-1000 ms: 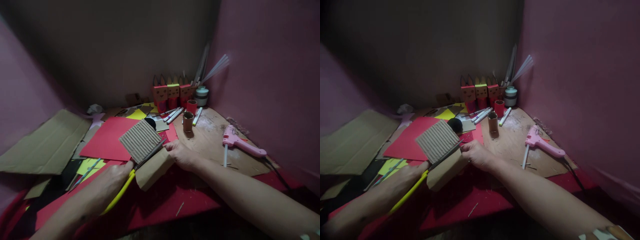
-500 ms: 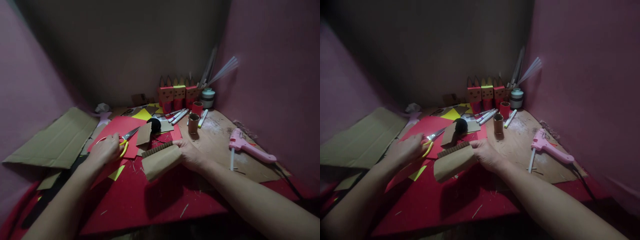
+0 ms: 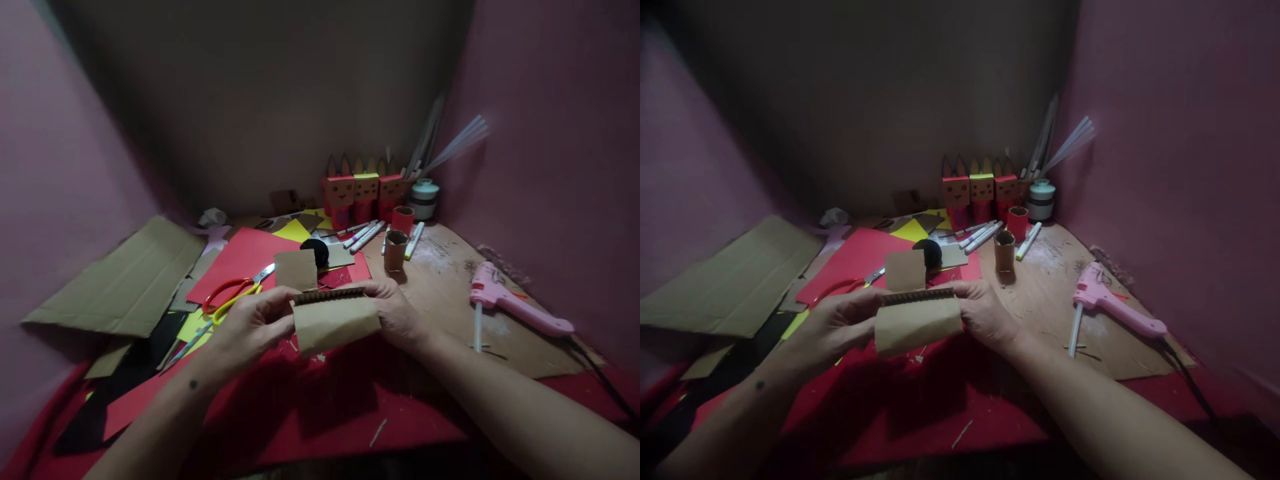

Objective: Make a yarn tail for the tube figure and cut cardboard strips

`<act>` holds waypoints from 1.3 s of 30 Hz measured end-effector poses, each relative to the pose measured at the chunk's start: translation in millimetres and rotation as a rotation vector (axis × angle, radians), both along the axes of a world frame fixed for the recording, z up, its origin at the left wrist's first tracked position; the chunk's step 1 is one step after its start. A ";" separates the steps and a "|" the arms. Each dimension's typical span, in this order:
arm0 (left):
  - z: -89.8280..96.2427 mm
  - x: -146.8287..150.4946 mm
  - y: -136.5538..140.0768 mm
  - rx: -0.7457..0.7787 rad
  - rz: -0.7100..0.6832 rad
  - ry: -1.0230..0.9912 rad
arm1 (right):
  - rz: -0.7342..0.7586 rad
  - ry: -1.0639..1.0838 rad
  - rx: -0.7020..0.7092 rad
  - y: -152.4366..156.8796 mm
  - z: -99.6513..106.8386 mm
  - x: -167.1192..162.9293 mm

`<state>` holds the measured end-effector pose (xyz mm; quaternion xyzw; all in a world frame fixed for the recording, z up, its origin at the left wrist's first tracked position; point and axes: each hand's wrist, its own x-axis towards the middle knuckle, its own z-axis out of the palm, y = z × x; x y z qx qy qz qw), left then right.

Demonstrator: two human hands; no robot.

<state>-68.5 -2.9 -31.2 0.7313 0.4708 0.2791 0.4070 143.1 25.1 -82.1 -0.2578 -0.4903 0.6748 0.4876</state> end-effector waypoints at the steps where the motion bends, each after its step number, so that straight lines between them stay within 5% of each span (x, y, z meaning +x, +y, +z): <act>1: -0.7 4.0 -0.9 0.054 0.023 0.004 | -0.014 -0.013 0.006 -0.8 1.1 0.0; 6: -3.6 11.3 -2.3 0.436 0.105 0.067 | -0.014 -0.044 0.003 -3.7 7.3 0.0; 11: -5.8 8.7 -5.8 0.658 0.030 0.124 | -0.022 -0.062 -0.016 -6.4 10.4 -0.3; 25: -14.5 -5.2 -5.5 0.816 -0.083 0.177 | 0.054 -0.164 0.016 -5.5 3.4 0.2; 34: -14.0 -13.1 -4.4 1.010 0.025 0.316 | -0.019 0.101 -0.233 -2.8 6.6 -1.7; 39: -20.3 -16.9 -0.2 1.139 0.018 0.317 | 0.031 0.049 -0.219 -3.8 4.5 -2.1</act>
